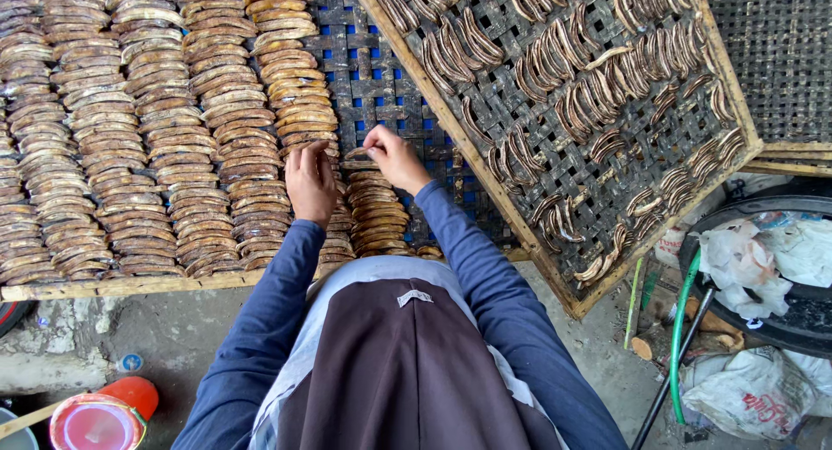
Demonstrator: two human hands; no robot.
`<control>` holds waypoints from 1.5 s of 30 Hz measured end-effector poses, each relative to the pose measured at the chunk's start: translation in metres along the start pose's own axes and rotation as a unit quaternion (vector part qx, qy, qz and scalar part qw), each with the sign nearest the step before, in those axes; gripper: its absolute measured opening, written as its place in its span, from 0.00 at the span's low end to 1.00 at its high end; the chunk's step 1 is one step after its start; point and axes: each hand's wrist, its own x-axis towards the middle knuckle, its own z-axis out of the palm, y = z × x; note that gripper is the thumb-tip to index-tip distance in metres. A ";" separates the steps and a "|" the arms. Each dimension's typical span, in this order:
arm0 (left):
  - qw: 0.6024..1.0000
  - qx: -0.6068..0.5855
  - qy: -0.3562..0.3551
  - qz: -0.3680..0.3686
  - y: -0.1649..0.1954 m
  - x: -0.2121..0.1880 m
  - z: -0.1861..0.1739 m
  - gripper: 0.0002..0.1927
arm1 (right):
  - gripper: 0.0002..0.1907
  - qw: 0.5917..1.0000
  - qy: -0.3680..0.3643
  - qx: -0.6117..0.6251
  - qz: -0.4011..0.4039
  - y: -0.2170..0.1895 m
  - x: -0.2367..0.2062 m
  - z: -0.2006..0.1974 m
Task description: The person picks up dried banana slices from bamboo drying trays and places them one at a time into neat rows on the trays, occasionally turning or repositioning pieces to fill gaps in the arrangement.
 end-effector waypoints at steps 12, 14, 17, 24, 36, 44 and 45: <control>0.974 0.072 -0.152 0.149 -0.001 -0.009 0.016 0.09 | 0.05 0.940 0.206 -0.252 -0.102 0.025 -0.030 -0.036; 0.975 0.055 -0.151 0.151 -0.004 -0.010 0.016 0.09 | 0.05 0.937 0.249 -0.245 0.008 0.035 -0.038 -0.079; 0.976 0.042 -0.145 0.153 -0.006 -0.013 0.015 0.09 | 0.06 0.946 0.243 -0.214 0.016 0.050 -0.051 -0.133; 0.976 0.066 -0.144 0.151 -0.004 -0.015 0.012 0.11 | 0.06 0.868 0.187 -0.453 -0.083 0.065 -0.059 -0.140; 0.984 0.056 -0.085 0.144 0.003 -0.035 -0.015 0.12 | 0.10 0.982 0.116 -0.149 0.027 0.050 -0.052 -0.164; 0.996 0.071 0.030 0.043 -0.019 -0.095 -0.068 0.09 | 0.12 0.933 0.335 -0.132 -0.011 0.082 -0.009 -0.317; 0.996 0.067 0.045 0.035 -0.026 -0.104 -0.077 0.08 | 0.14 0.926 0.366 -0.092 0.027 0.088 -0.003 -0.337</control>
